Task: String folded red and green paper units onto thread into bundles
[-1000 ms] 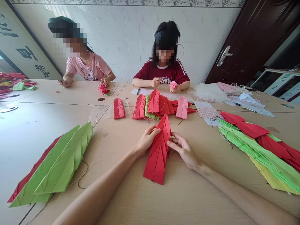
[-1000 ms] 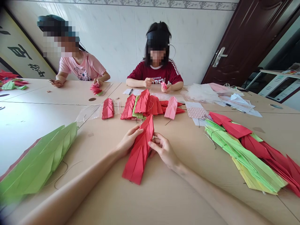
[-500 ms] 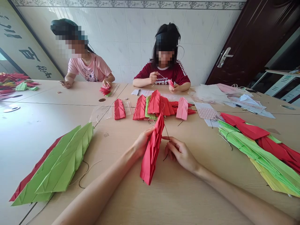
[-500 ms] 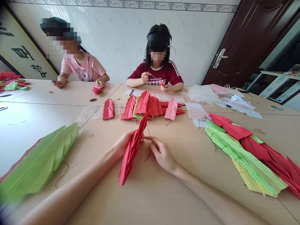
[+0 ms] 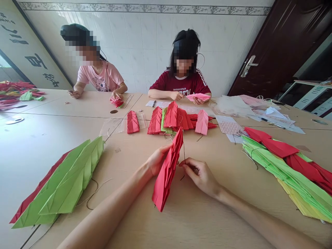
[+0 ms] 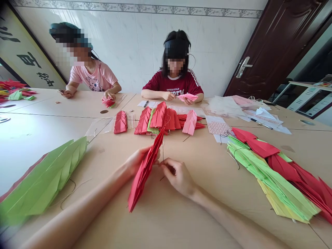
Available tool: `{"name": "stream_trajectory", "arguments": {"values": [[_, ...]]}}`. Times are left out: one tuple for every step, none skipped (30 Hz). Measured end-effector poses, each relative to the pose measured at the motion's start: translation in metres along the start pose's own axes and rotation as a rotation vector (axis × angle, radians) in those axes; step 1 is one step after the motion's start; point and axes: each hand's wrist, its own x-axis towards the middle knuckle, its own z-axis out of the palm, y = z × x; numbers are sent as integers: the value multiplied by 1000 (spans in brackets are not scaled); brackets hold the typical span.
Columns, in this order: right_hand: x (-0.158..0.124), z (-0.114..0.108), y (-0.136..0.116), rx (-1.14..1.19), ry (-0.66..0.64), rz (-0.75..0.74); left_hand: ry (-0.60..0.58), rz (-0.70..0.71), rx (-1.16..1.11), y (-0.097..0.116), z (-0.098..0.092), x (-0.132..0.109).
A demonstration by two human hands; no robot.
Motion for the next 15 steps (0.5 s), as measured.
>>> {"name": "stream_trajectory", "arguments": {"values": [[-1,1,0,-26,-41,-36,-1,1,-7,-1,1,0],[-2,2,-1,-62,-71,-78,5,9,-13,-1,3,0],[-3,2,-1,-104,-94,-127,20,29,-20,-2,5,0],[-4,3,-2,-145,-110,-177,43,59,-26,-2,8,0],[-5,3,-3,-179,-126,-222,70,98,-31,-3,11,0],[-6,3,-3,-199,-143,-257,93,141,-32,-3,15,-1],[-7,3,-4,-205,-162,-278,105,175,-30,-3,18,-2],[-7,3,-4,-204,-179,-290,105,201,-24,-3,21,-3],[-7,2,-4,-201,-193,-293,97,215,-19,-2,24,-4],[-8,2,-4,-198,-202,-292,91,221,-14,-1,26,-4],[-8,2,-4,-195,-207,-293,91,219,-11,1,27,-5],[-8,1,-4,-192,-208,-296,99,213,-9,4,29,-6],[-8,1,-4,-189,-209,-304,114,208,-7,8,29,-8],[-9,0,-4,-186,-214,-314,133,206,-2,12,30,-9],[-9,-1,-4,-184,-226,-324,149,209,9,18,30,-11]]}}
